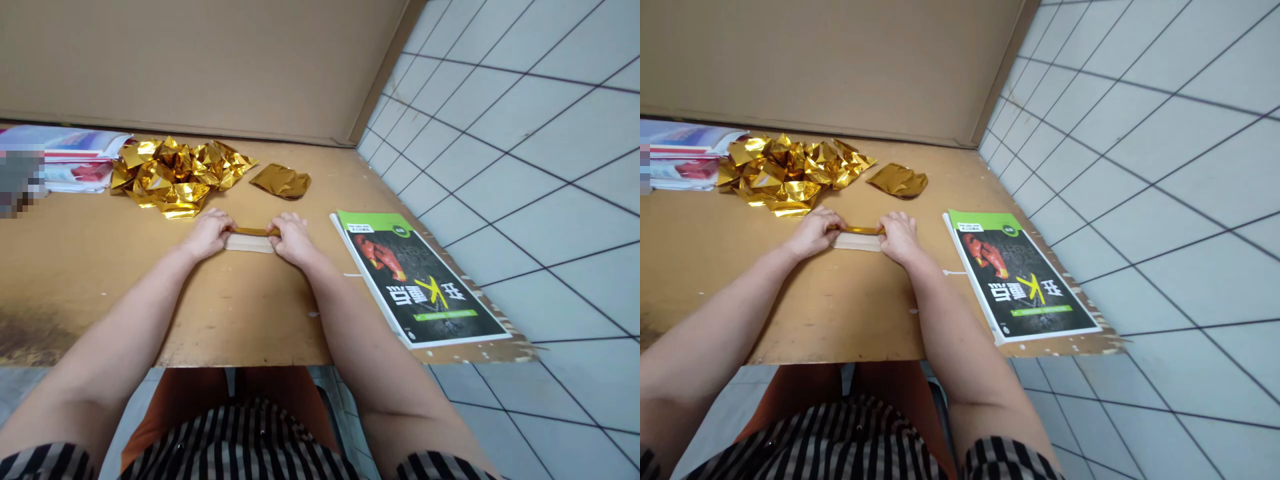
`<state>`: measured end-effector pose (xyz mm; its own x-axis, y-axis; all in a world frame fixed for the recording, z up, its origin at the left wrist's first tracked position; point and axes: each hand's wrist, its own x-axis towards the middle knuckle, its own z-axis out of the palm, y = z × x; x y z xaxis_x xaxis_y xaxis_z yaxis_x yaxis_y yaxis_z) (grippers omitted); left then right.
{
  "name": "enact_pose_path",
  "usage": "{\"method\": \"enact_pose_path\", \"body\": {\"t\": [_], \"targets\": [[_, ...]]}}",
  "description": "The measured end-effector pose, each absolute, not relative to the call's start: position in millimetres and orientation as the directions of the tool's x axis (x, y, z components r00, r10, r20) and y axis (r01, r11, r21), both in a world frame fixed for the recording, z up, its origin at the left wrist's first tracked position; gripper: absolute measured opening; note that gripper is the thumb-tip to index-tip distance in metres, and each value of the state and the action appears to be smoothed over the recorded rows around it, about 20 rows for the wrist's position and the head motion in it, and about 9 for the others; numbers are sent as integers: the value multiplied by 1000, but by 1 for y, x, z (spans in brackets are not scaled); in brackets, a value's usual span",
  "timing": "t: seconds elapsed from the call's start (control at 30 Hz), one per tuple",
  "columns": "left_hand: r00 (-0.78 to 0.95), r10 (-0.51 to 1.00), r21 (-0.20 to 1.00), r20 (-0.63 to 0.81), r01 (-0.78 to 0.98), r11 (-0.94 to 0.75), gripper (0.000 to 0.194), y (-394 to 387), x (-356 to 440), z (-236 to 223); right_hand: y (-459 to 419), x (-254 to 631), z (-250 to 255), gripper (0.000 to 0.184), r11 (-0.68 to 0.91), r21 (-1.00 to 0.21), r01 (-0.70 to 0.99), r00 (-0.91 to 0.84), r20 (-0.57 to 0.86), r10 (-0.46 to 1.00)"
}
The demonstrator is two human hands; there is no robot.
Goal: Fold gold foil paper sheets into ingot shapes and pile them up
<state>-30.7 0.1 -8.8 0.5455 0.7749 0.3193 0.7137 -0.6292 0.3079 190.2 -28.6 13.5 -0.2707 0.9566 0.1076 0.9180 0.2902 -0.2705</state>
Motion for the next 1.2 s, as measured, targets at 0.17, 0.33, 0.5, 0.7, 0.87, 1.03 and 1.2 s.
{"method": "enact_pose_path", "body": {"t": [0.17, 0.33, 0.5, 0.7, 0.87, 1.03, 1.2], "targets": [[570, 763, 316, 305, 695, -646, 28, -1, -33, -10, -33, 193, 18, 26, 310, -253, 916, -305, 59, 950], [607, 751, 305, 259, 686, -660, 18, -9, -34, -2, -38, 196, 25, 26, 347, -242, 906, -354, 16, 935], [593, 766, 201, 246, 742, -639, 23, -18, -27, 4, -42, 196, 30, 29, 362, -210, 908, -377, -35, 926], [651, 729, 88, 211, 730, -678, 30, -26, -10, 2, -47, 193, 35, 30, 415, -129, 901, -424, -45, 905], [706, 696, 70, 132, 694, -717, 42, -33, -2, 2, -52, 184, 34, 38, 443, -84, 893, -448, -58, 892], [718, 692, 76, 68, 688, -721, 43, -33, -3, 5, -54, 175, 30, 49, 454, -51, 889, -456, -50, 888], [711, 703, 154, 17, 693, -705, 46, -30, -9, 4, -54, 178, 33, 50, 423, -30, 905, -424, -88, 901]]}}
